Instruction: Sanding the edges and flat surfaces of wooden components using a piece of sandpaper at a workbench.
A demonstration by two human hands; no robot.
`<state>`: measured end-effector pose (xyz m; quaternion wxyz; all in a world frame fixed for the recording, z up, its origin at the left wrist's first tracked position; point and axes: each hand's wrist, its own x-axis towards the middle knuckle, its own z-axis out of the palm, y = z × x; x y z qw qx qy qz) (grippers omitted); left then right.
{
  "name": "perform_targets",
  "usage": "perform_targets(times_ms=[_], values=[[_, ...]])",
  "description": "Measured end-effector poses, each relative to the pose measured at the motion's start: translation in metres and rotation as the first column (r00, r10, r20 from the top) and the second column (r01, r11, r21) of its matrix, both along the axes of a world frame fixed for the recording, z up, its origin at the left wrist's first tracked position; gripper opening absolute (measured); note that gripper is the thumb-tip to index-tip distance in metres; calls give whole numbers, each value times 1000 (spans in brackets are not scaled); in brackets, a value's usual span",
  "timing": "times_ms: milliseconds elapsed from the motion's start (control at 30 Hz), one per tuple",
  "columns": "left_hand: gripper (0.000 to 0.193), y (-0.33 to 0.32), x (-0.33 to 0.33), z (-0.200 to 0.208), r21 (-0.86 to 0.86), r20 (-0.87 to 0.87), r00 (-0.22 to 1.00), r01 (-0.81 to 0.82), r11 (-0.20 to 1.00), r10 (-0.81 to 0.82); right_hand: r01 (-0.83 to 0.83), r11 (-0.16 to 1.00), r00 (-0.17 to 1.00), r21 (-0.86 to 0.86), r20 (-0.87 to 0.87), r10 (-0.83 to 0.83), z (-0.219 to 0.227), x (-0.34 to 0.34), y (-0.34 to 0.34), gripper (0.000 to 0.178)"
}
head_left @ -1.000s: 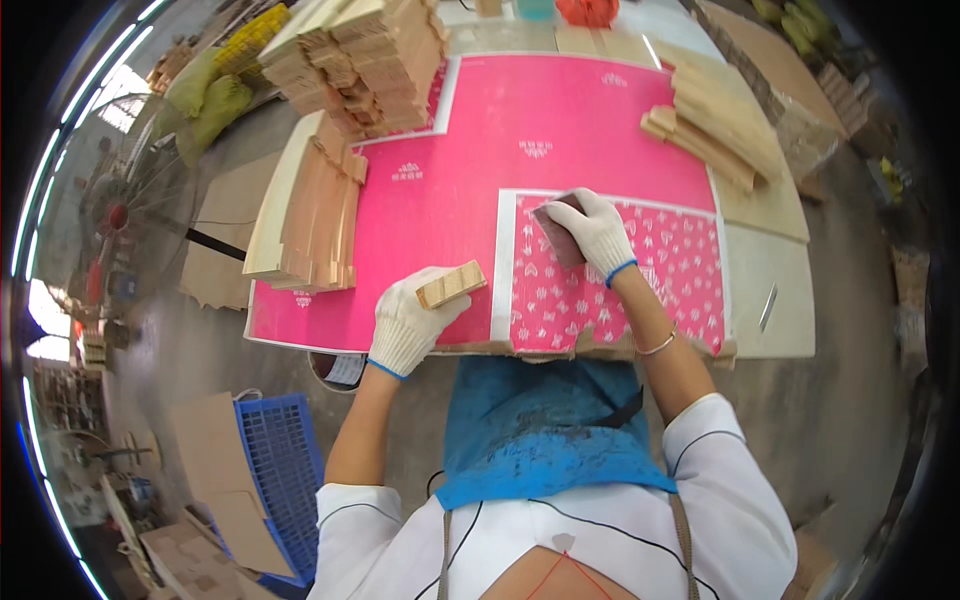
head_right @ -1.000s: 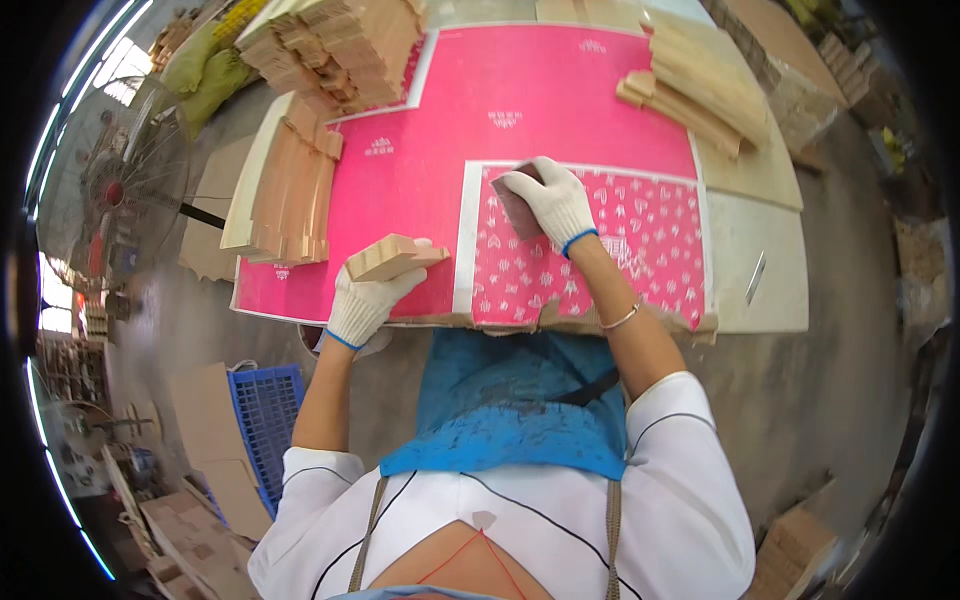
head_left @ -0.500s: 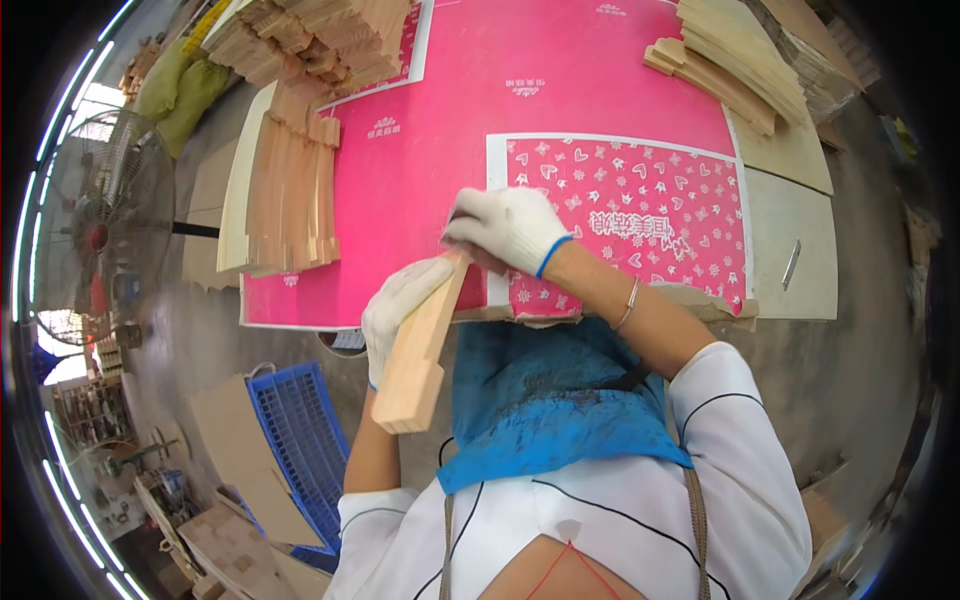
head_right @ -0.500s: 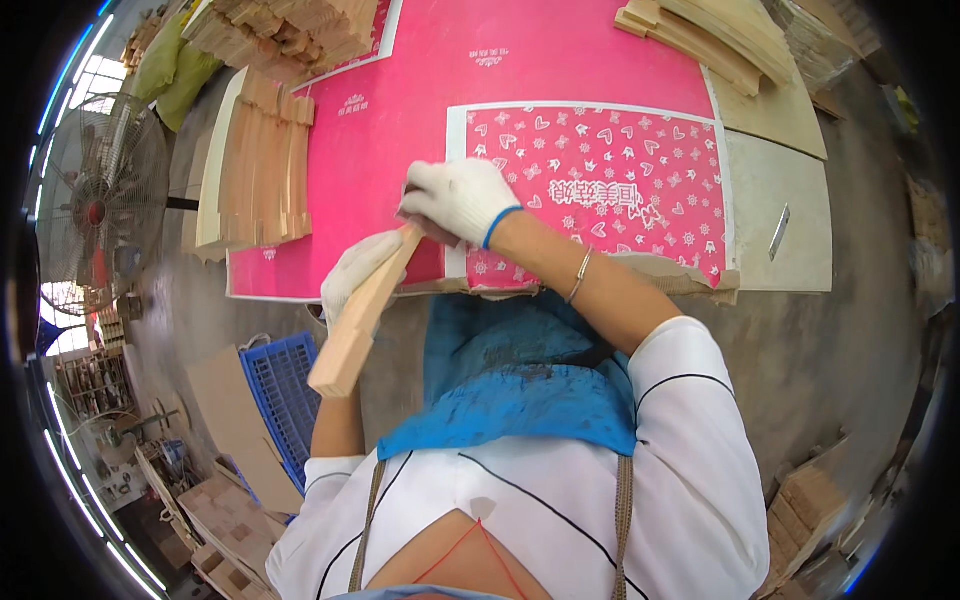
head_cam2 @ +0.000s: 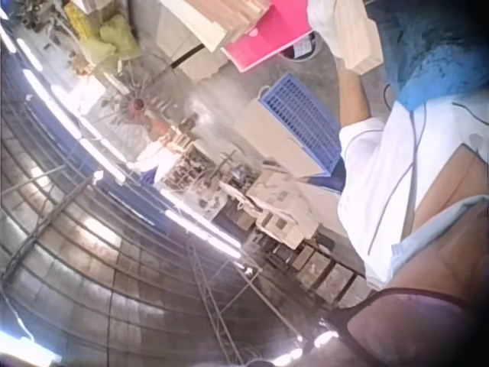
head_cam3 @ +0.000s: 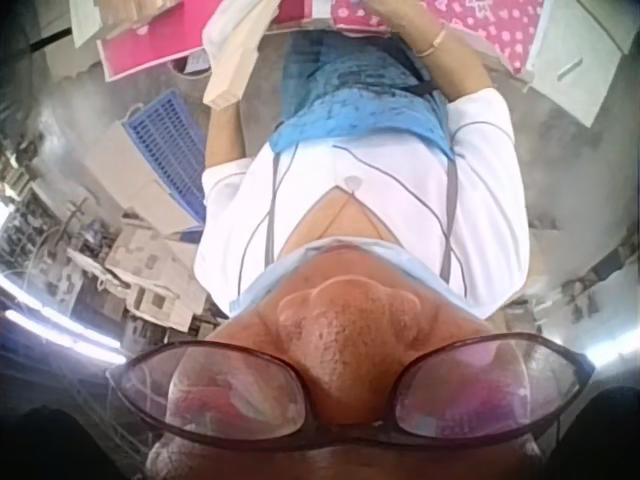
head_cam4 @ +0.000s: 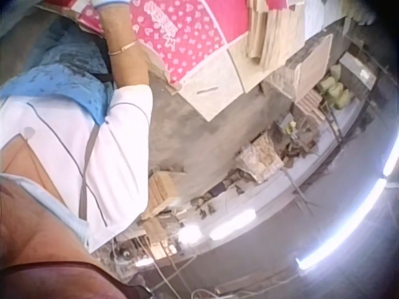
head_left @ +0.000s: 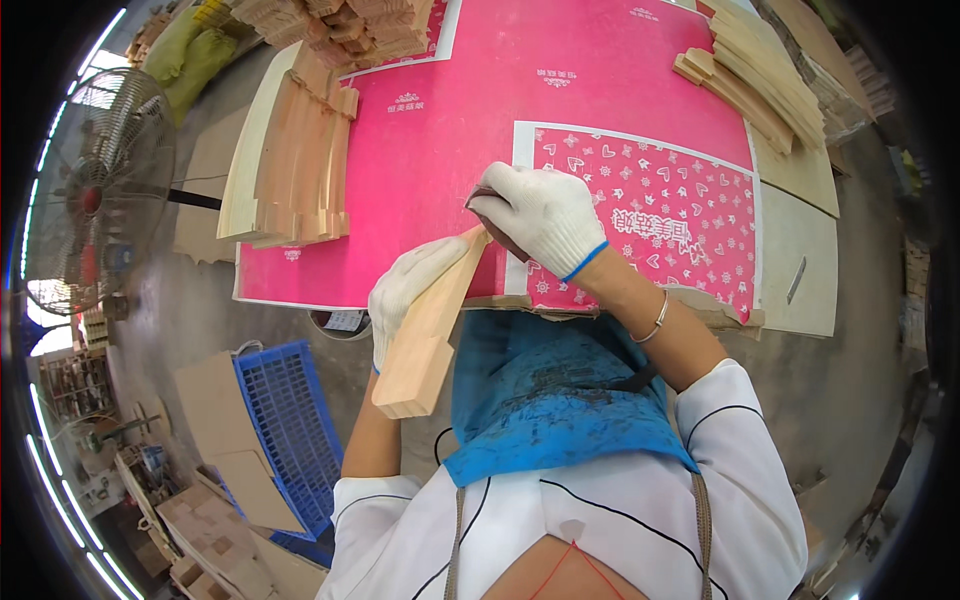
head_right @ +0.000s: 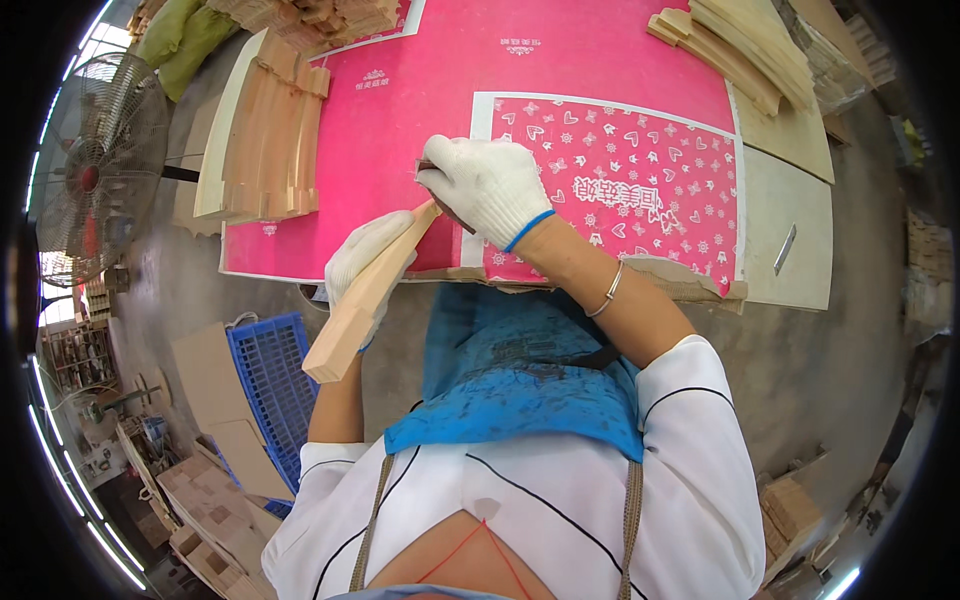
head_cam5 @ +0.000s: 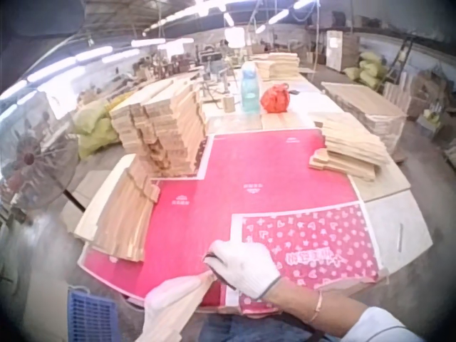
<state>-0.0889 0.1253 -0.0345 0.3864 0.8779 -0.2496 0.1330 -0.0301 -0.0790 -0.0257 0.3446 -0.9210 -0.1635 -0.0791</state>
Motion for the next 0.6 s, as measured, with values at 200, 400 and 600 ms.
perform_targets(times_ms=[200, 400, 600], values=[[37, -13, 10, 19, 129, 46, 999, 23, 991, -29, 15, 998, 993, 60, 113, -22, -4, -5, -4, 22], [36, -9, 30, 17, 286, 22, 997, 70, 956, -80, 64, 998, 998, -1, -15, -64, -18, 7, -4, 23], [35, -9, 34, 18, 223, -238, 962, -80, 971, 134, 73, 997, 993, 8, -90, -72, -21, -25, -13, 24]])
